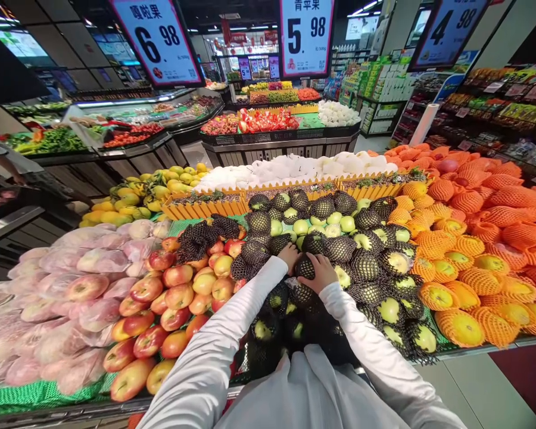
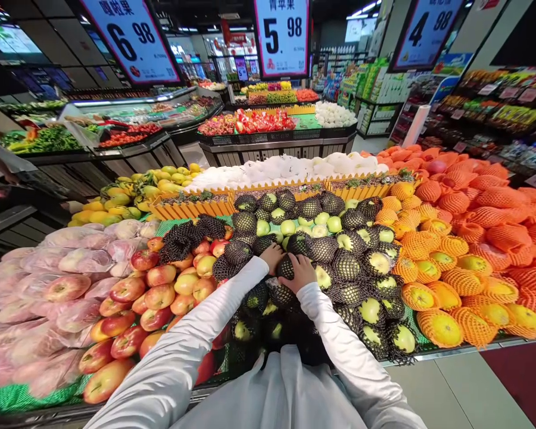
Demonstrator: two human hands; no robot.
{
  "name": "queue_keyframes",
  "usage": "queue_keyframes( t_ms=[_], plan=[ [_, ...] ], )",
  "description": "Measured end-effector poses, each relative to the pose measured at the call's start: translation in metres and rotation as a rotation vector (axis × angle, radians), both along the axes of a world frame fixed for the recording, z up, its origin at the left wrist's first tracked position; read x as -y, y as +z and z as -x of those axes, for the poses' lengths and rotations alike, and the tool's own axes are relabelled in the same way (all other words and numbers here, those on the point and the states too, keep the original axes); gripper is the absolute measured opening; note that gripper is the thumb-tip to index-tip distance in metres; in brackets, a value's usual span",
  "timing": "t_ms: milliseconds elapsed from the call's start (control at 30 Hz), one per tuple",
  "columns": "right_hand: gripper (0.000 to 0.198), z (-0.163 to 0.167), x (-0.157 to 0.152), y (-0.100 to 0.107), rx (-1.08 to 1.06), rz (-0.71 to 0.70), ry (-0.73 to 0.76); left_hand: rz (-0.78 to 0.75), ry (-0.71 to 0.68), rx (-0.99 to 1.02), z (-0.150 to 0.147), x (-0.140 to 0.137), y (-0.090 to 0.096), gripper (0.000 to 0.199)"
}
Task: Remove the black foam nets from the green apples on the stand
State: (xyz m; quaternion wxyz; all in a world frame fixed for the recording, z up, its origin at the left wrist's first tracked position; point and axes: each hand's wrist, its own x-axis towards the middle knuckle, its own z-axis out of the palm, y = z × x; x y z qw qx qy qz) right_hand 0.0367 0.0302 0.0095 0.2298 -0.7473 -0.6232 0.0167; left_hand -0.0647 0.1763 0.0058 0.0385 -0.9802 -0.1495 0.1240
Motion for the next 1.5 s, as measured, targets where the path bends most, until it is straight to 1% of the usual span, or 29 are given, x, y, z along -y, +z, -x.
queue_keyframes(
  t_ms=[100,200,333,467,633,733,800,867,967,1067,1133,1200,1233,1300,1333,1367,1400,1433,1500],
  plan=[
    [0.069,-0.006,0.014,-0.004,-0.044,-0.062,-0.077,-0.004,0.001,0.074,0.005,0.002,0.003,0.065],
    [0.071,-0.007,0.027,-0.003,-0.05,-0.138,-0.09,-0.002,0.042,0.163,0.008,0.004,0.009,0.068],
    [0.069,-0.003,0.033,-0.001,-0.042,-0.144,-0.093,0.041,0.243,0.467,0.011,0.005,0.019,0.076],
    [0.068,-0.002,0.032,-0.001,-0.059,-0.134,-0.109,0.074,0.459,0.734,0.012,0.003,0.024,0.069],
    [0.068,-0.004,0.03,-0.002,-0.072,-0.115,-0.079,0.242,0.663,1.078,0.018,0.004,0.035,0.071],
    [0.069,-0.005,0.031,-0.002,-0.067,-0.103,-0.084,0.385,0.779,1.259,0.035,0.016,0.047,0.065],
    [0.069,-0.005,0.032,-0.002,-0.064,-0.1,-0.081,0.484,0.812,1.325,0.051,0.031,0.054,0.058],
    [0.07,-0.005,0.032,-0.002,-0.071,-0.09,-0.079,0.57,0.792,1.366,0.069,0.048,0.057,0.055],
    [0.073,-0.006,0.03,-0.002,-0.109,-0.105,-0.073,0.629,0.725,1.368,0.09,0.077,0.058,0.065],
    [0.071,-0.009,0.029,0.003,-0.193,-0.209,-0.037,0.562,0.643,1.269,0.1,0.099,0.06,0.071],
    [0.065,-0.01,0.033,0.015,-0.22,-0.294,0.001,0.492,0.579,1.196,0.1,0.11,0.064,0.07],
    [0.062,-0.008,0.042,0.032,-0.21,-0.316,0.096,0.449,0.527,1.153,0.098,0.118,0.071,0.068],
    [0.065,-0.005,0.049,0.041,-0.206,-0.29,0.179,0.445,0.504,1.139,0.097,0.121,0.074,0.068],
    [0.077,0.004,0.064,0.056,-0.233,-0.203,0.369,0.463,0.475,1.104,0.092,0.129,0.079,0.072],
    [0.082,0.009,0.072,0.06,-0.25,-0.172,0.414,0.48,0.472,1.081,0.089,0.133,0.081,0.077],
    [0.083,0.013,0.08,0.061,-0.267,-0.166,0.414,0.501,0.475,1.051,0.086,0.138,0.081,0.084],
    [0.082,0.017,0.086,0.06,-0.279,-0.179,0.383,0.529,0.476,1.014,0.083,0.142,0.081,0.091],
    [0.078,0.02,0.092,0.057,-0.286,-0.2,0.336,0.562,0.466,0.971,0.081,0.147,0.079,0.098],
    [0.072,0.024,0.101,0.046,-0.297,-0.233,0.264,0.634,0.4,0.876,0.078,0.154,0.076,0.103]
  ],
)
